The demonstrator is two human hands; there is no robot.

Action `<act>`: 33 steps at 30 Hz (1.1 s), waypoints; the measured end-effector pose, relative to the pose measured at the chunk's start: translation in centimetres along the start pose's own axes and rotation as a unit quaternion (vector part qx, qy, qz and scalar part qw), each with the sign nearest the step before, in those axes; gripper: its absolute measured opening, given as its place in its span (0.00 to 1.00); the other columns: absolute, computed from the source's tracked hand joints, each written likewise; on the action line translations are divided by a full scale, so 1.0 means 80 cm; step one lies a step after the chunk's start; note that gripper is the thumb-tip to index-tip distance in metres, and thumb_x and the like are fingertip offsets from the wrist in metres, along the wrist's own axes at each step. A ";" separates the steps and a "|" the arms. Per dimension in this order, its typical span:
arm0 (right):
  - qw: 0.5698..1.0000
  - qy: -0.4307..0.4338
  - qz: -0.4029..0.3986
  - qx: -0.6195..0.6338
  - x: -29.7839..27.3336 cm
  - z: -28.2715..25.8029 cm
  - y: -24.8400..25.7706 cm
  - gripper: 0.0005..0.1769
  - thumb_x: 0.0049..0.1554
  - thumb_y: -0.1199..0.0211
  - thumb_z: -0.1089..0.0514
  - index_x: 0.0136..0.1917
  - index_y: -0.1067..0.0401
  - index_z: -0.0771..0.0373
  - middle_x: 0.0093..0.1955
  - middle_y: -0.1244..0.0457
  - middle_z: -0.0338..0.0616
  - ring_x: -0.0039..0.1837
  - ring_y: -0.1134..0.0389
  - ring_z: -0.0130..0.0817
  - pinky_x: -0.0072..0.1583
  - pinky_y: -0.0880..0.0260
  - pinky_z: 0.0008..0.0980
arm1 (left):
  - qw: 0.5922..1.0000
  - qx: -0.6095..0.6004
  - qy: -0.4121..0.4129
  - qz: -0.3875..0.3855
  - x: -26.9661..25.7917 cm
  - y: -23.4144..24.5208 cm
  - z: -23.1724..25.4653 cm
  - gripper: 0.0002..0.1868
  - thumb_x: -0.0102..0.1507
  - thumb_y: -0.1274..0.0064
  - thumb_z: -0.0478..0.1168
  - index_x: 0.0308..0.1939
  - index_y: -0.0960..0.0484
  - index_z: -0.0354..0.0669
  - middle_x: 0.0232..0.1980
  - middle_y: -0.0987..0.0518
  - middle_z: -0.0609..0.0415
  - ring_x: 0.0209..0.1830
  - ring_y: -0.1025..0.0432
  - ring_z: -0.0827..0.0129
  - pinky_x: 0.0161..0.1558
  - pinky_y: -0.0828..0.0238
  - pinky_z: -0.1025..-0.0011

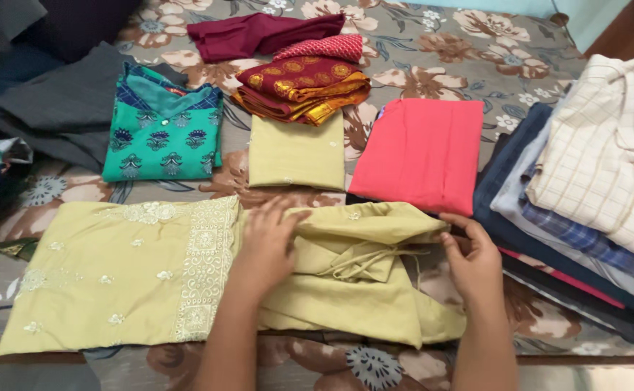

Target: The person folds several pieces of clothing on a bed, including a pink garment, a green patterned top, a yellow embroidered top, and a maroon and gold patterned fabric. The person smooths and aligns each item before folding it into a compact stack.

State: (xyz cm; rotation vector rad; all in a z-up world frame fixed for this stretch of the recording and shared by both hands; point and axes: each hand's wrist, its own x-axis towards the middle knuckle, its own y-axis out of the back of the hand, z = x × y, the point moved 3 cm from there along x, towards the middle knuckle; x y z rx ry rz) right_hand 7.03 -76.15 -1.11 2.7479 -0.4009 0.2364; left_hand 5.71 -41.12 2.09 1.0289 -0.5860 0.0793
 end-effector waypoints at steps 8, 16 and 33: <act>0.942 0.009 -0.285 -0.177 -0.069 -0.029 0.006 0.29 0.50 0.27 0.52 0.63 0.27 0.59 0.60 0.31 0.45 0.62 0.30 0.34 0.62 0.30 0.35 | 0.957 -0.140 -0.151 -0.205 -0.038 -0.048 0.113 0.43 0.51 0.32 0.55 0.69 0.29 0.52 0.75 0.37 0.45 0.77 0.48 0.50 0.72 0.65 0.40; 0.854 0.064 -0.354 -0.375 -0.116 -0.043 -0.004 0.81 0.35 0.11 0.44 0.85 0.64 0.55 0.85 0.63 0.51 0.85 0.67 0.53 0.76 0.62 0.47 | 0.971 -0.085 -0.148 -0.167 -0.064 -0.084 0.122 0.29 0.58 0.41 0.42 0.65 0.25 0.52 0.69 0.26 0.51 0.71 0.36 0.57 0.69 0.48 0.41; 0.954 -0.042 0.000 -0.298 -0.050 0.067 0.029 0.19 0.55 0.40 0.59 0.59 0.22 0.51 0.44 0.30 0.53 0.47 0.27 0.48 0.51 0.28 0.42 | 0.976 0.130 -0.171 -0.044 -0.067 -0.095 0.102 0.42 0.58 0.41 0.47 0.77 0.34 0.62 0.80 0.35 0.52 0.80 0.41 0.54 0.78 0.59 0.41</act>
